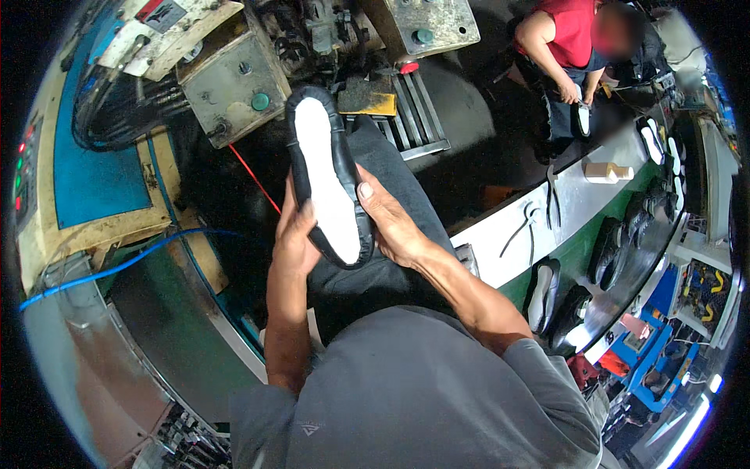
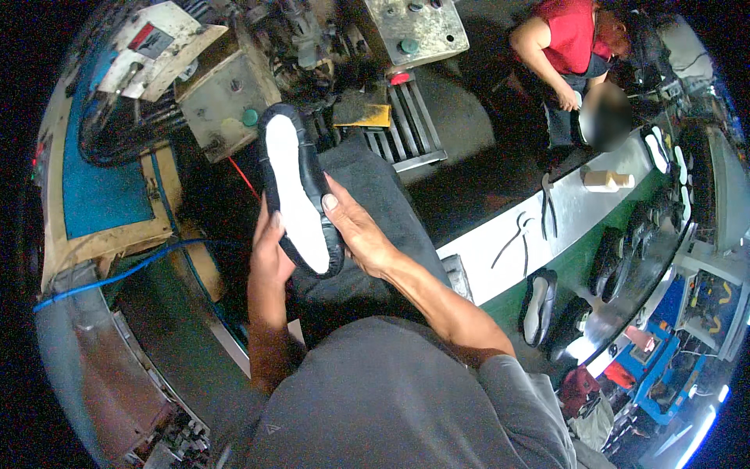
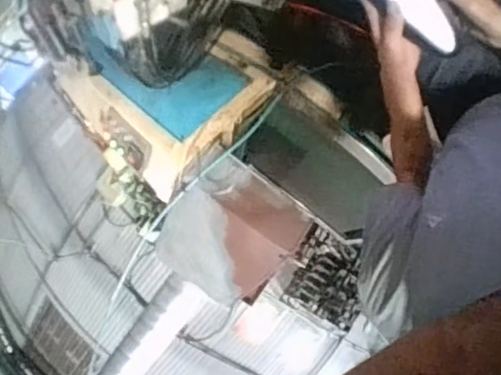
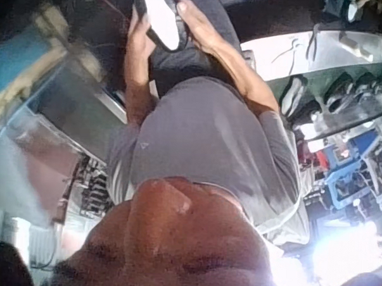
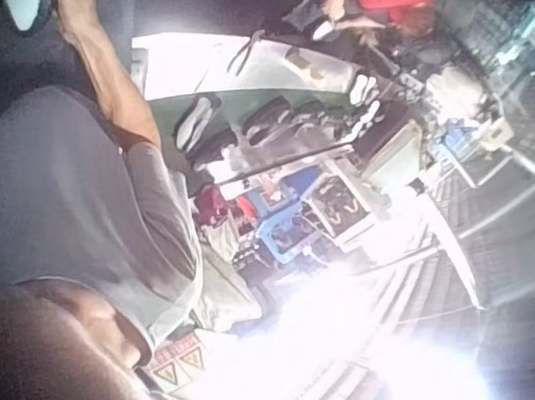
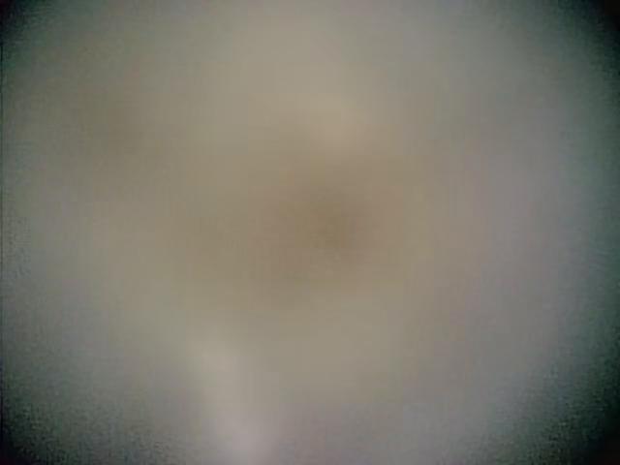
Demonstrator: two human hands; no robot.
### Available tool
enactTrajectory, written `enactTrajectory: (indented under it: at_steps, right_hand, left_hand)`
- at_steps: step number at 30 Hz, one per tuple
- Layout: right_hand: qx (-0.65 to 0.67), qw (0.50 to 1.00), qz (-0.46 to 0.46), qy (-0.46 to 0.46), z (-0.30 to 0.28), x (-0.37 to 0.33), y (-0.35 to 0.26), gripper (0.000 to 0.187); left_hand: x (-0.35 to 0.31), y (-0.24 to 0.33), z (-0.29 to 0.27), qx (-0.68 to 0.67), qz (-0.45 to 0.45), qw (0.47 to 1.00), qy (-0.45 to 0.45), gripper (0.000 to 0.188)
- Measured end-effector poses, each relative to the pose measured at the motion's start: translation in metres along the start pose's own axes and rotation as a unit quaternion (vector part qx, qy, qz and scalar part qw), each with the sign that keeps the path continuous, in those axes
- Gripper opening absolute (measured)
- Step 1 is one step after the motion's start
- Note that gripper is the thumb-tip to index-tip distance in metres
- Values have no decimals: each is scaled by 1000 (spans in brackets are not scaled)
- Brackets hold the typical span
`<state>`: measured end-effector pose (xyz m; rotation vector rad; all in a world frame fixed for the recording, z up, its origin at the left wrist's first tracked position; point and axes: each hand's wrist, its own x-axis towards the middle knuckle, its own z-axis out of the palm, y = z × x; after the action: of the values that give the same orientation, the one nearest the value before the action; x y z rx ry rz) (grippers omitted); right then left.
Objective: Assembling shoe soles and uppers using industrial pressing machinery in a factory.
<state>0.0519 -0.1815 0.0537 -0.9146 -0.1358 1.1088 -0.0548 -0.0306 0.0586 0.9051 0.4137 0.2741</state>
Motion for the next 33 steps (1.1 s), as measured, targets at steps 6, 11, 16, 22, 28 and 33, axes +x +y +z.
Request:
enactTrajectory:
  at_steps: [6, 11, 16, 22, 28, 33]
  right_hand:
    - [-248, 966, -64, 21, 13, -16, 33, 68]
    - [-118, 959, 228, -118, 35, -14, 33, 78]
    - [-107, 968, 191, -126, 47, -23, 63, 83]
    - [-355, 933, -34, -48, 61, -29, 46, 76]
    - [-453, 886, 34, -98, 64, -13, 23, 66]
    - [-367, 903, 115, -189, 16, -30, 32, 56]
  left_hand:
    - [-59, -18, 8, 23, 53, 994, 89, 100]
    - [-109, -44, -54, -133, 42, 981, 133, 93]
    - [-136, -38, -48, -113, 67, 978, 164, 95]
    - [-121, -19, -11, 50, 97, 971, 213, 102]
    - [-113, -28, -31, -5, 101, 964, 246, 74]
    - [-139, -25, -93, -240, 15, 942, 233, 51]
